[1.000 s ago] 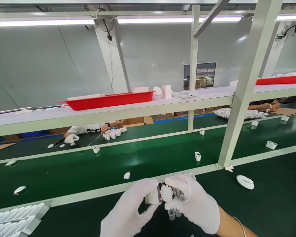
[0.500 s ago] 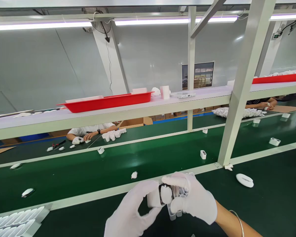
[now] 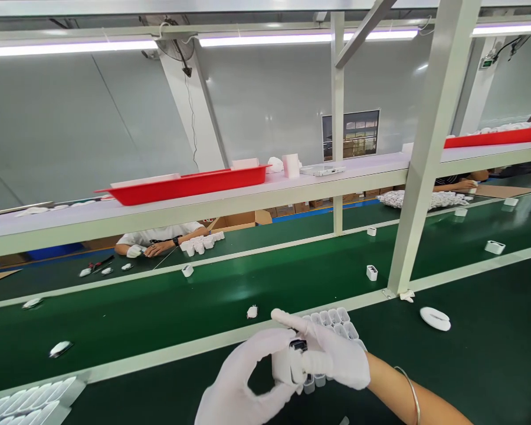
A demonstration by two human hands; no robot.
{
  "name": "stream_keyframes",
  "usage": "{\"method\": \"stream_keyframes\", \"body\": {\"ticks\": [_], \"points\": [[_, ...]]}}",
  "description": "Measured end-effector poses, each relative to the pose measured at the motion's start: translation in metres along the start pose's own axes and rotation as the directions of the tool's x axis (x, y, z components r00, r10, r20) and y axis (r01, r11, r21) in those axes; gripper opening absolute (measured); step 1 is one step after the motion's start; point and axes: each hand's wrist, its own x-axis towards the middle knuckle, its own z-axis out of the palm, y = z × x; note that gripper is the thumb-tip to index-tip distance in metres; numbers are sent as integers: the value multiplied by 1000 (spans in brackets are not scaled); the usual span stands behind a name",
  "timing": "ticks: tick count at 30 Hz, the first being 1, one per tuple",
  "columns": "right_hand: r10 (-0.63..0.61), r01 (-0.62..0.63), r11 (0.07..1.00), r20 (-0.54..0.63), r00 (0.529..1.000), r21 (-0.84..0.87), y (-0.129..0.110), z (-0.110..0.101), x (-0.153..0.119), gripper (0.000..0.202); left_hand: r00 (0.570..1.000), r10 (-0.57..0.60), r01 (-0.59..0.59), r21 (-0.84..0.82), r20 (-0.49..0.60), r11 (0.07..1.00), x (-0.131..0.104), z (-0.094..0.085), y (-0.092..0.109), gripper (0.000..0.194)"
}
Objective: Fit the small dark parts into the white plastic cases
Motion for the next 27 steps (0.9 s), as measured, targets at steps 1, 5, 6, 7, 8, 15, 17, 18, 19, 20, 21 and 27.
{"method": "stream_keyframes", "body": {"ticks": [1,5,6,7,8,15,17,18,19,20,21,27], "points": [[-11,11,1000,0,1000,22,2,1,1,102,1000,-1,1,2,6,1000,0,0,0,48],[-28,31,992,-29,999,121,7,5,1,98,998,52,-52,20,21,998,-1,-1,-2,52],[-29,34,988,-36,999,151,7,6,1,96,998,68,-69,26,18,997,-1,-1,-2,53],[-31,39,982,-43,999,184,8,7,1,95,996,83,-84,30,13,996,-1,-2,-2,54],[-33,43,977,-49,998,210,8,8,1,96,995,99,-99,32,5,995,-1,-2,-2,54],[26,0,985,-149,988,173,12,14,5,92,996,87,-87,21,-7,996,1,2,0,51],[29,-6,990,-166,986,138,11,14,4,91,999,53,-53,17,10,998,1,2,1,48],[21,-1,993,-164,986,120,9,15,2,89,999,46,-46,10,12,999,1,2,1,46],[10,6,995,-150,989,103,7,14,0,88,999,43,-43,2,13,999,2,2,1,45],[5,6,996,-127,992,90,5,14,-1,89,999,42,-42,-5,12,999,2,1,1,44],[10,-1,997,-104,995,82,2,14,-2,90,999,41,-41,-8,10,999,3,1,1,43],[120,-121,993,-86,989,-10,-9,13,-2,73,998,50,-51,38,30,998,2,-1,1,46]]}}
